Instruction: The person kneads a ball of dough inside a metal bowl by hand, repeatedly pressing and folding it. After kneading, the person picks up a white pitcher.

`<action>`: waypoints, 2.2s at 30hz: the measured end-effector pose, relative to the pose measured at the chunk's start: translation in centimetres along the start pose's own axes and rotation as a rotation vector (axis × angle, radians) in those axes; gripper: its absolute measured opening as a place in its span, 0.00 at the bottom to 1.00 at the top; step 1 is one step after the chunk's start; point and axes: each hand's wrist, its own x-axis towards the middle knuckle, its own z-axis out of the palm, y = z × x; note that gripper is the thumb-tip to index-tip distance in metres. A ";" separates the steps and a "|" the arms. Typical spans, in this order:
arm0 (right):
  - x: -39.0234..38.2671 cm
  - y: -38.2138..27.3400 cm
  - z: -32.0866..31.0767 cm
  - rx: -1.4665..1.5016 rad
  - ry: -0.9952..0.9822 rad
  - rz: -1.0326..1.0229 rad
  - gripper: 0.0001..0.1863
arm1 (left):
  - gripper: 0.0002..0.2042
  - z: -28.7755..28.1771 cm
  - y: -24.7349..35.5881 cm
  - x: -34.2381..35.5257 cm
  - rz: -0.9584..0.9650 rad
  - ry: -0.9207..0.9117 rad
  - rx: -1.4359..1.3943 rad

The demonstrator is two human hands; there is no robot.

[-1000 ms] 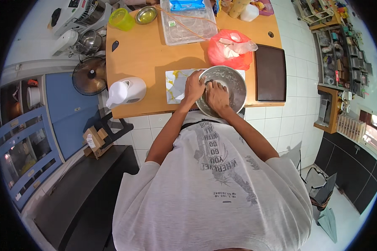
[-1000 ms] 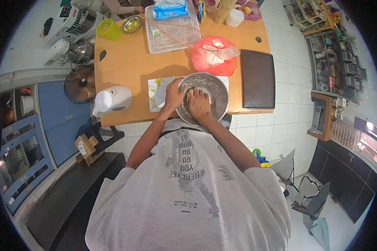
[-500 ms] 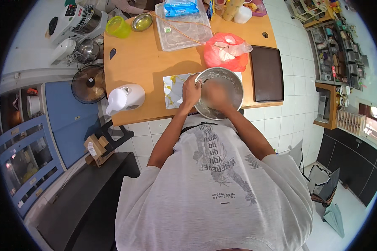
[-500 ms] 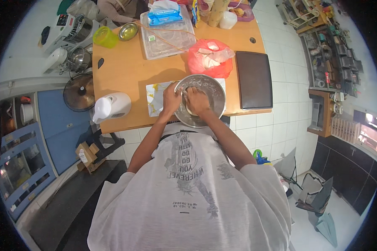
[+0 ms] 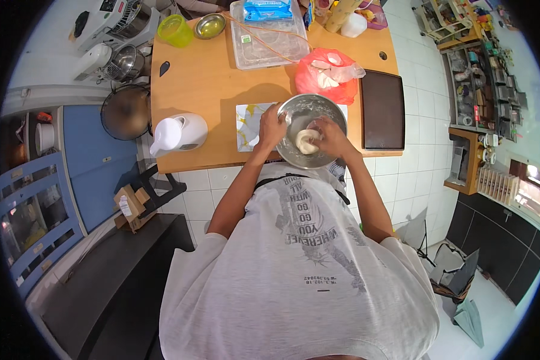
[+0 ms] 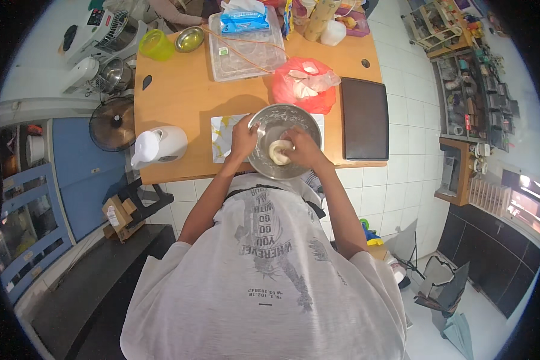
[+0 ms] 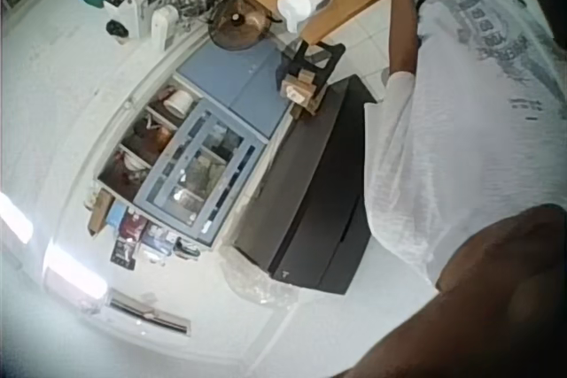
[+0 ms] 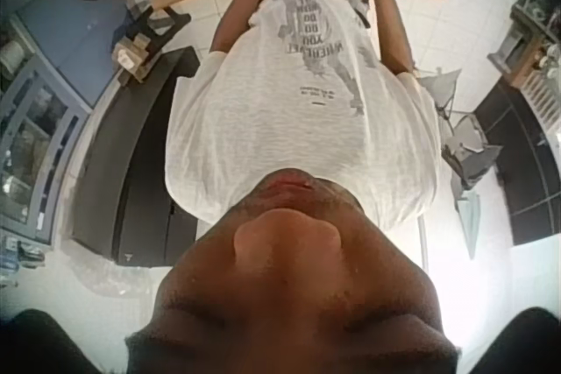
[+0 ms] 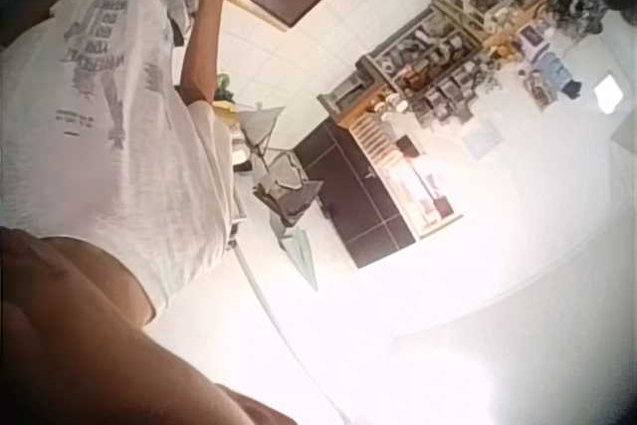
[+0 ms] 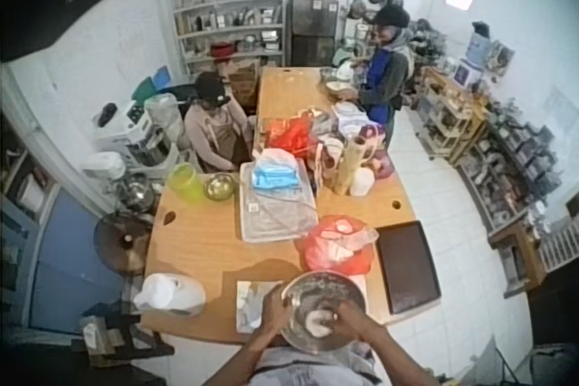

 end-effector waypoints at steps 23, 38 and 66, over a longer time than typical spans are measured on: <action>2.8 -0.1 2.5 -0.223 0.024 0.131 0.22 | 0.13 -0.1 0.4 0.0 0.026 0.014 0.053; 1.4 1.2 8.4 -0.560 0.250 -0.137 0.14 | 0.14 0.4 0.2 -0.3 0.082 0.057 0.059; 2.7 2.7 6.0 -0.177 -0.164 -0.181 0.14 | 0.14 0.8 -0.4 -1.0 0.043 0.062 0.066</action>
